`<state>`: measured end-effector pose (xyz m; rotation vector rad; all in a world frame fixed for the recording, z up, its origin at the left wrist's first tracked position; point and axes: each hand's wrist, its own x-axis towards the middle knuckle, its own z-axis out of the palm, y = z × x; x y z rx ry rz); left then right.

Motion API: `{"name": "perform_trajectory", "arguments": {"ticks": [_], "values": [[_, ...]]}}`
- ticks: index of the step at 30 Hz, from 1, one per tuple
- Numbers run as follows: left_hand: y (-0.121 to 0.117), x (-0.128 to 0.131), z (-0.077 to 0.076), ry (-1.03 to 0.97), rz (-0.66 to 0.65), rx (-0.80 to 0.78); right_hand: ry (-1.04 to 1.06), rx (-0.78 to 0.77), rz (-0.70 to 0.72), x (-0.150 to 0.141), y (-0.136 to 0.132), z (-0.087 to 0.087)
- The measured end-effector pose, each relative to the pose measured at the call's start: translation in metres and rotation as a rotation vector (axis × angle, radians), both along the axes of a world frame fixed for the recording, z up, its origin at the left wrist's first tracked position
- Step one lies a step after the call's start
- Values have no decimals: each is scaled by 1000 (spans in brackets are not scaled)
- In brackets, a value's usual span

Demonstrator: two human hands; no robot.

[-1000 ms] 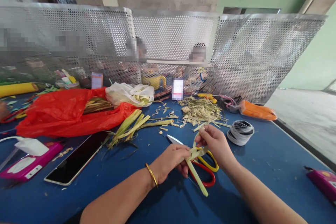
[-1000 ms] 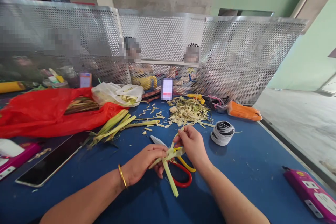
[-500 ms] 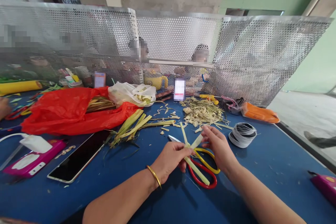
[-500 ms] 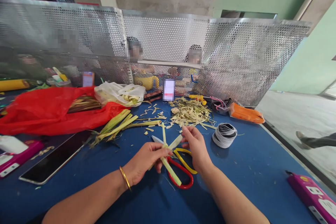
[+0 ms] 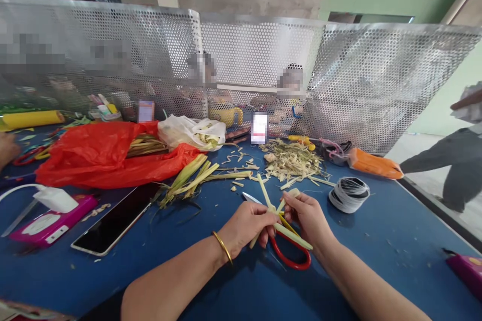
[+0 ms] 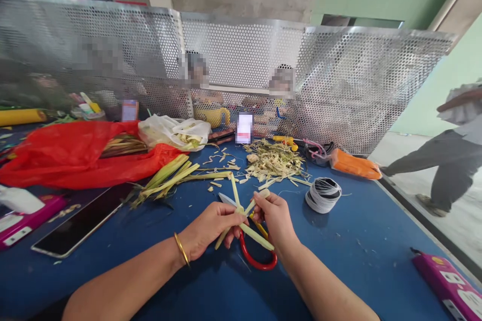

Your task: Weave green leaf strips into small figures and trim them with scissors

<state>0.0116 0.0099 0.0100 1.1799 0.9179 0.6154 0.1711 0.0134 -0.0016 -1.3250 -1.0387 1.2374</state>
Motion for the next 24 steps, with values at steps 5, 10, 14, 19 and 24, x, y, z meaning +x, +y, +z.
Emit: {"name": "perform_trajectory", "arguments": {"ticks": [5,10,14,19,24], "values": [[2,-1,2,-44,81,-98,-185,126,-94,11,2,8],[7,-3,4,-127,251,-219,-1033,918,-75,12,-16,32],[9,-3,-1,-175,323,-215,-1471,1207,498,-6,-29,29],[9,-1,-2,-177,343,-202,-1592,1198,488,-13,-26,13],[9,-5,5,-264,167,-140,-1410,1118,393,-9,-23,9]]}}
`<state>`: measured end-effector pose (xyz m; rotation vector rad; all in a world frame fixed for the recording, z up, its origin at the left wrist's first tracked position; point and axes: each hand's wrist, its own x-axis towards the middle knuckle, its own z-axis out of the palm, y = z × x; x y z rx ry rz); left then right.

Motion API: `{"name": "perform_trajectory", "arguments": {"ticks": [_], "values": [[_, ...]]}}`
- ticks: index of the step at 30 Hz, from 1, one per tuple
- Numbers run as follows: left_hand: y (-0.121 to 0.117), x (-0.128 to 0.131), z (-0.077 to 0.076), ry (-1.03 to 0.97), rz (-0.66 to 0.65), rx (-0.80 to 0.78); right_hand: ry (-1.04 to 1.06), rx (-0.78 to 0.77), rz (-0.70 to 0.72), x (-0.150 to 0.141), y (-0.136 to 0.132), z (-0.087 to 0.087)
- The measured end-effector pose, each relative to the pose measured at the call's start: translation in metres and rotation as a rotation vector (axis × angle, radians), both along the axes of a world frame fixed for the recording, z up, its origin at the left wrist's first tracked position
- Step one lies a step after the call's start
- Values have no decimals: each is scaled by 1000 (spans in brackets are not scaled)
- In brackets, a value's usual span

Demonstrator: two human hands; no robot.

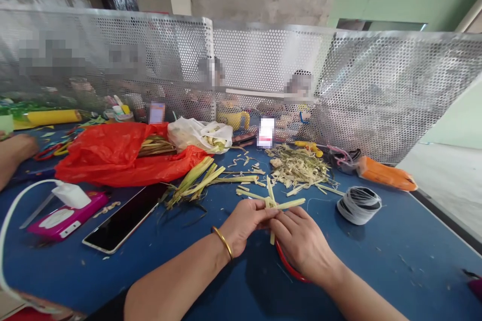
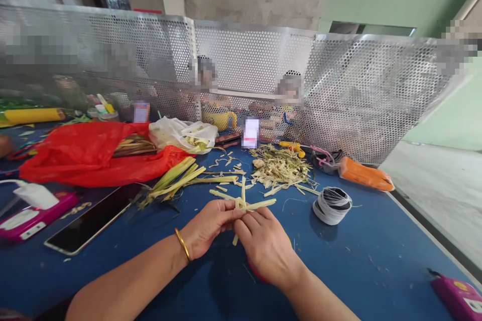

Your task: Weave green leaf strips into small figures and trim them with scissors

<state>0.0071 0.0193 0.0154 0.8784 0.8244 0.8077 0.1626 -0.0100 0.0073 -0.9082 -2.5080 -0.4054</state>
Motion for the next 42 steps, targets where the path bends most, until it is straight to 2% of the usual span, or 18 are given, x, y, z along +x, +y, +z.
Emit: {"name": "perform_trajectory", "arguments": {"ticks": [7,11,13,15,17,18,21,25,27,31,34,37,42], "values": [[-3,2,0,-5,100,-17,1,25,170,-10,-17,7],[-3,2,1,4,135,-16,37,13,226,-7,-16,11],[-1,-1,3,33,145,-1,90,52,137,-1,-10,14],[0,-4,6,67,119,-3,154,91,-63,5,-3,17],[1,-5,7,81,78,-26,180,57,-230,10,4,18],[1,-6,8,83,65,-40,174,7,-268,11,7,17],[1,-3,4,110,74,-58,139,-128,-267,11,9,11],[1,2,-3,224,94,54,139,-187,-239,6,4,7],[2,3,-4,257,102,105,173,-257,-223,6,1,10],[5,0,2,237,92,110,311,-480,-241,9,-2,21],[7,-3,4,222,89,112,477,-794,-290,12,1,24],[7,-5,4,177,56,86,678,-1099,-240,16,9,25],[3,-7,8,112,-86,51,1084,-1298,-228,18,18,19]]}}
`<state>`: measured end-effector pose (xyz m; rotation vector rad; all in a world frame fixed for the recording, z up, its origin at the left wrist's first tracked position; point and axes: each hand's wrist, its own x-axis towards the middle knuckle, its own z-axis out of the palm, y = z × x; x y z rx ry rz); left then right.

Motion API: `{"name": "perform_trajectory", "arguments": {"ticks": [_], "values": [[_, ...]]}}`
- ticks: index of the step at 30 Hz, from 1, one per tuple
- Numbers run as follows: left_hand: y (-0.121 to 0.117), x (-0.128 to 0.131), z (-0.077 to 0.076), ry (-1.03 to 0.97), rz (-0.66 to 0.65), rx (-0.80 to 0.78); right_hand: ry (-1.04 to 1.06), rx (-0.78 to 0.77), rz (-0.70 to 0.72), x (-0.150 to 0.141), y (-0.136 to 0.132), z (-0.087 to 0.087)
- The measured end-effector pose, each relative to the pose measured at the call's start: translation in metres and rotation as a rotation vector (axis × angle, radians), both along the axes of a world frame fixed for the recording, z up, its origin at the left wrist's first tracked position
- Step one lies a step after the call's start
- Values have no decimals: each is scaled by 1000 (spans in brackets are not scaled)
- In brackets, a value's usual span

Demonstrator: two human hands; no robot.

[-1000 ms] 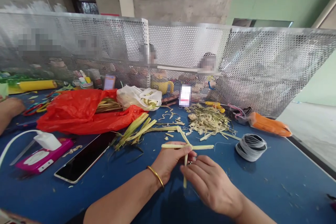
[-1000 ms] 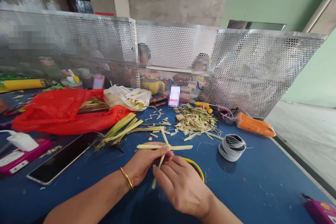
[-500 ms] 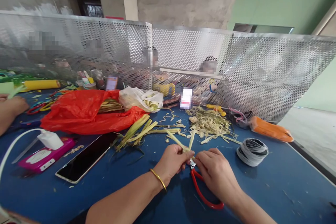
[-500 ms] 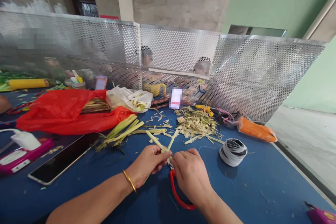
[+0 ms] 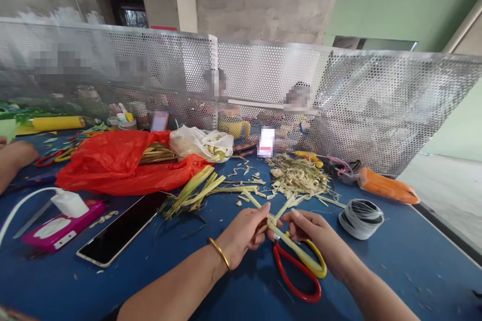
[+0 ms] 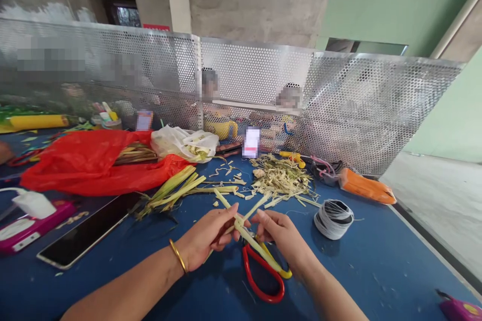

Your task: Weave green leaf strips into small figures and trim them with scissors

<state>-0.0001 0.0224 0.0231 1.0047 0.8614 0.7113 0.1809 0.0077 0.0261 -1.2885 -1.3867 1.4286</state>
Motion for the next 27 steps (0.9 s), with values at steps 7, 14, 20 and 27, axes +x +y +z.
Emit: {"name": "perform_trajectory", "arguments": {"ticks": [7,14,20,27], "values": [[-9,6,-2,149,-104,16,390,-159,-155,-11,-1,-17],[-12,8,-2,136,-101,109,210,-19,-312,-8,3,-24],[-14,8,-7,144,-206,167,-447,602,-484,10,8,-6],[-19,12,-18,259,-277,283,-278,153,87,-15,-14,-1]]}}
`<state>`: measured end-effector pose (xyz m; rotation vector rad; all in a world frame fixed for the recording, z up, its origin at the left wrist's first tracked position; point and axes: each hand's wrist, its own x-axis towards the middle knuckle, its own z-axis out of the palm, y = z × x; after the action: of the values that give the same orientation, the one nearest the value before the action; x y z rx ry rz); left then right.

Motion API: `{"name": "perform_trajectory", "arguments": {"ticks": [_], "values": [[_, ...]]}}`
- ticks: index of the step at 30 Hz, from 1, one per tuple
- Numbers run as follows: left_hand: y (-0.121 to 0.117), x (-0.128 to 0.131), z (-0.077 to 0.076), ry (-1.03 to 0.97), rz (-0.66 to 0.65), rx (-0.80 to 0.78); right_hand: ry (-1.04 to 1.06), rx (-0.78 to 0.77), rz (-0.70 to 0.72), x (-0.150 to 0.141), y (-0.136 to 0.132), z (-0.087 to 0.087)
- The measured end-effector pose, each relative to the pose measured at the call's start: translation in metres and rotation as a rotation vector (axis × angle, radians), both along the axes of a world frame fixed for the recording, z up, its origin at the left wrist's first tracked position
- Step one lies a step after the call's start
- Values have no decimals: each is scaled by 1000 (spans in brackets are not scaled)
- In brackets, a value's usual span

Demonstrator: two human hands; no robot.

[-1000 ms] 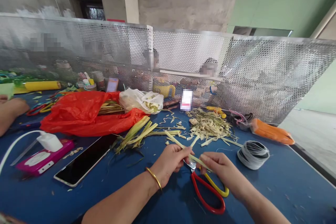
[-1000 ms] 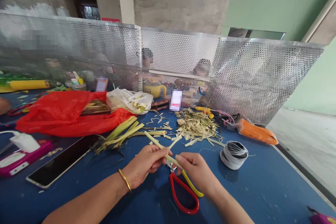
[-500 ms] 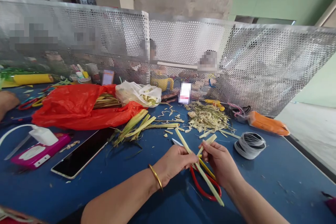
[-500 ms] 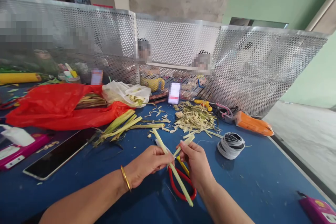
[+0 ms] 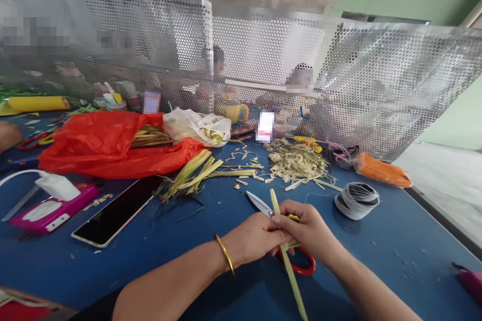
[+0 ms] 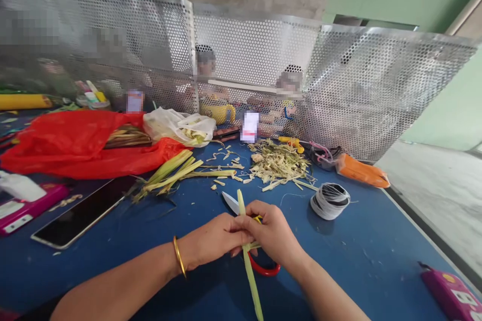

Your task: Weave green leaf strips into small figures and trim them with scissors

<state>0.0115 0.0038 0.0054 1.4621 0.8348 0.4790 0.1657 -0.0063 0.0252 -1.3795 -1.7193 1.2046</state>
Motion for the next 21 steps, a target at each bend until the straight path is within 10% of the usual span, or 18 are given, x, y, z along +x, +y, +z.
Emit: {"name": "perform_trajectory", "arguments": {"ticks": [11,21], "values": [[-4,0,6,73,-69,44,-41,280,-328,-9,-2,-10],[6,-6,12,-138,126,-227,-301,323,8,20,14,7]]}}
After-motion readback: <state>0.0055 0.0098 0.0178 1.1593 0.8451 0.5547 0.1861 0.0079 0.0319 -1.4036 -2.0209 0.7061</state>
